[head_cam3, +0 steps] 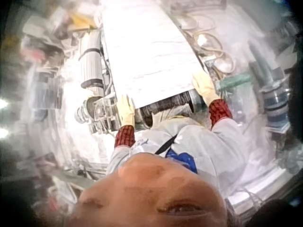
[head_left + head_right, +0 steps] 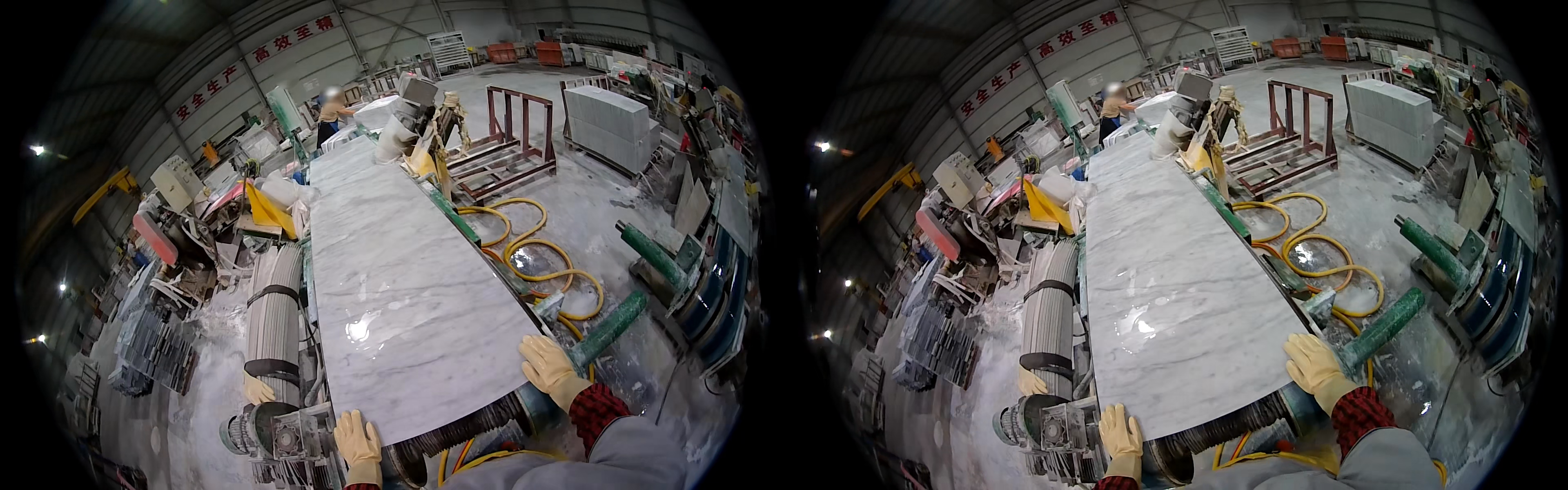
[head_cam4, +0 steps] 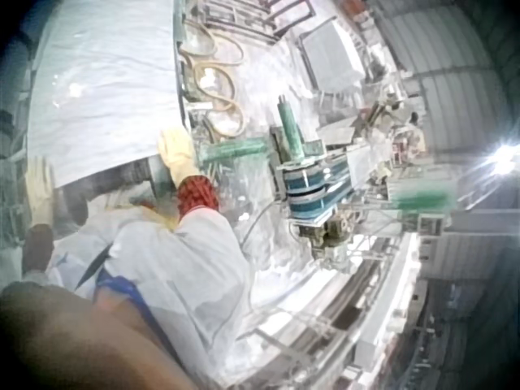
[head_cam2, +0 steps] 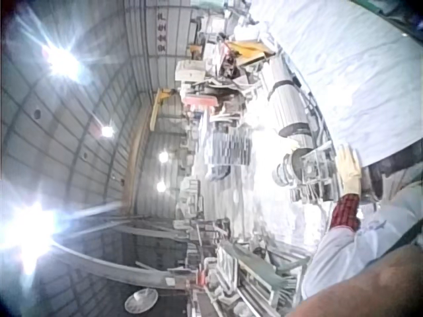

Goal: The person guides large marble-like stone slabs through a conveyor system in a factory. They wear gloves and use both hands to position and move the slabs along the line, occasionally lifting and repositioning them for the next stage of processing.

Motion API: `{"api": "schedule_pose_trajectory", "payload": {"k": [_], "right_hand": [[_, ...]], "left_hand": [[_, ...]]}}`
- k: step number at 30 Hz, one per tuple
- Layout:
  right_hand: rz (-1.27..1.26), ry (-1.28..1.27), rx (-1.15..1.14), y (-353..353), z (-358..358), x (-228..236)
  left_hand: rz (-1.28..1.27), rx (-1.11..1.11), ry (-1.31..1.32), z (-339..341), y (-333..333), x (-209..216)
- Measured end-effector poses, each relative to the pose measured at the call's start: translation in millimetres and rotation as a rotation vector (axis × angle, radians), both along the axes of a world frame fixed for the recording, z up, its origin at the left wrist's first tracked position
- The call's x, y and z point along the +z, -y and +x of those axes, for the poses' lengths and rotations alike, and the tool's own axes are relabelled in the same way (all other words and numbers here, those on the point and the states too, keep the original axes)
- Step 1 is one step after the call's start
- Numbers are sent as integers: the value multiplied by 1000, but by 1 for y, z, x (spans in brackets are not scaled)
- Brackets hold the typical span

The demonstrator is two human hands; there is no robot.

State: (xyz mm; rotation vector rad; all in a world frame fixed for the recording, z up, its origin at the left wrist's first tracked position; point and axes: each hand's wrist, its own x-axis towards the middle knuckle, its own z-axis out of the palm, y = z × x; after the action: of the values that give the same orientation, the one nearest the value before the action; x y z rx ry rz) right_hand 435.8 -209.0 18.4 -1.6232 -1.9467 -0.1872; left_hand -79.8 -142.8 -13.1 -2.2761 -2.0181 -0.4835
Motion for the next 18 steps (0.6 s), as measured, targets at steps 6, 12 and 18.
{"api": "schedule_pose_trajectory", "payload": {"k": [6, 12, 18], "right_hand": [[-43, 23, 11, -3, -2, -5], [-264, 13, 27, -31, 10, -2], [-200, -2, 14, -69, 0, 10]], "left_hand": [[-76, 17, -112, -14, -9, -13], [-161, 78, -136, 7, -35, 2], [-202, 141, -112, 15, -34, 15]]}}
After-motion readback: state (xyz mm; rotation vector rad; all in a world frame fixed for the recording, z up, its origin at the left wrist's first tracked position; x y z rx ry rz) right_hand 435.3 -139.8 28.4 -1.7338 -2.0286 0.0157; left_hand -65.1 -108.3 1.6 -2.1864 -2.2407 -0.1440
